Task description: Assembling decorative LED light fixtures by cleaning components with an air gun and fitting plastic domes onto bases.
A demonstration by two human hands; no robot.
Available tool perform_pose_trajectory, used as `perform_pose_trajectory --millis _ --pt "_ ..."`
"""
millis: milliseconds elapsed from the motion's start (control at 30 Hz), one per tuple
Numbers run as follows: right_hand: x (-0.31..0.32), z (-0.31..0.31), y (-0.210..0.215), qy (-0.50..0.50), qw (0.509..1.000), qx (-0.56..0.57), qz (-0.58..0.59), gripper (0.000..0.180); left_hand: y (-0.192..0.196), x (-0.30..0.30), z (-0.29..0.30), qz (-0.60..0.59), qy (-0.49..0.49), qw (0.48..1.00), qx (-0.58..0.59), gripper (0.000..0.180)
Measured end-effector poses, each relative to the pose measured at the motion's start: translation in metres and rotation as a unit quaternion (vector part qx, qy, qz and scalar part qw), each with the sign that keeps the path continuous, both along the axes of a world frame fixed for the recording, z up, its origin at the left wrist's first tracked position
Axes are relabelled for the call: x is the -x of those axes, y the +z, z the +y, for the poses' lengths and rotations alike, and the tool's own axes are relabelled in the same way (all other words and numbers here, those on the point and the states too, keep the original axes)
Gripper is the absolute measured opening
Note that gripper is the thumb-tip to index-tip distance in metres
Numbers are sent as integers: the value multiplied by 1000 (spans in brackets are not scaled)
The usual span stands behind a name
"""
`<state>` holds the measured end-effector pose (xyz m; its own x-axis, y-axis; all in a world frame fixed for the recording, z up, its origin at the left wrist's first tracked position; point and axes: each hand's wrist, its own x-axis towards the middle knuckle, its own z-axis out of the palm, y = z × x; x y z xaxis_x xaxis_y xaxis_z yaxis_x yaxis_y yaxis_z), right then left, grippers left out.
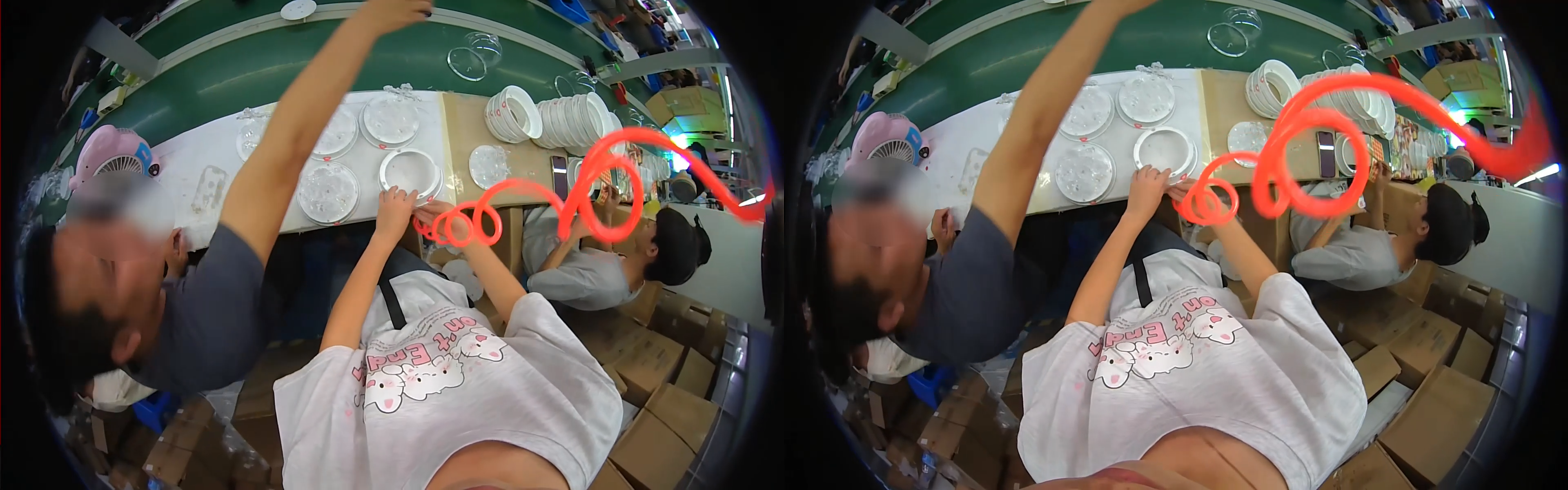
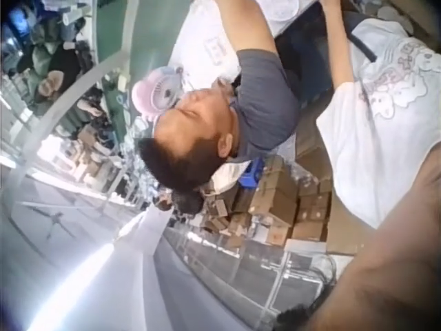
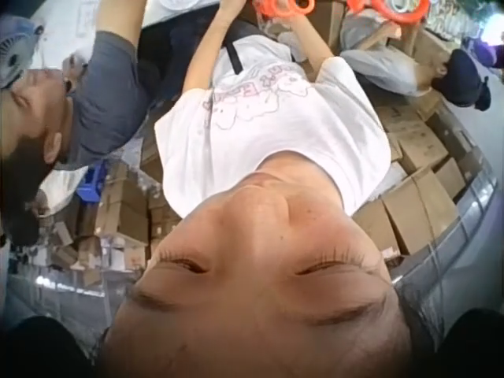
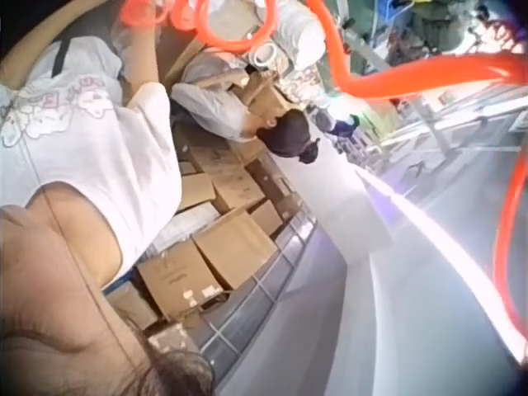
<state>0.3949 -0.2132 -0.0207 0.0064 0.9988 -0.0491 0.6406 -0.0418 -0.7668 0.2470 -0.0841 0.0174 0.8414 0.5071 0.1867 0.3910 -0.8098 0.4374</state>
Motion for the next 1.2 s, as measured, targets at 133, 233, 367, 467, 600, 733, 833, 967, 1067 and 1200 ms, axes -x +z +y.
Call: perform_pose_trajectory --millis 133,233,367,467,600,733,833,967,1067,1200 --pt "-38 23 93 -211 778 295 513 31 -21 17 3 38 15 999 30 20" --pt "-115 11 115 -314 919 137 195 34 -8 12 6 55 -27 998 34 23" --pt "-129 34 158 -154 919 55 -358 34 -13 30 4 52 -13 998 16 23" --pt "-178 9 115 96 855 -16 -510 31 -5 24 2 22 -15 1000 14 39" --pt "-184 9 100 142 829 86 -533 26 2 39 -11 48 10 998 47 58" --pt "-185 12 113 79 876 95 -465 22 -2 44 -24 -49 116 972 198 76" --pt "-141 28 128 -48 935 82 -342 22 -17 50 -25 -127 206 932 268 81" --pt "-203 -33 51 -346 917 70 -184 32 -1 -4 -17 -173 183 924 288 88" --pt "-140 12 60 -376 921 95 33 32 -15 21 -7 -131 231 922 282 92" --pt "-154 23 86 -350 930 88 65 32 -11 14 -3 -109 214 929 281 96"
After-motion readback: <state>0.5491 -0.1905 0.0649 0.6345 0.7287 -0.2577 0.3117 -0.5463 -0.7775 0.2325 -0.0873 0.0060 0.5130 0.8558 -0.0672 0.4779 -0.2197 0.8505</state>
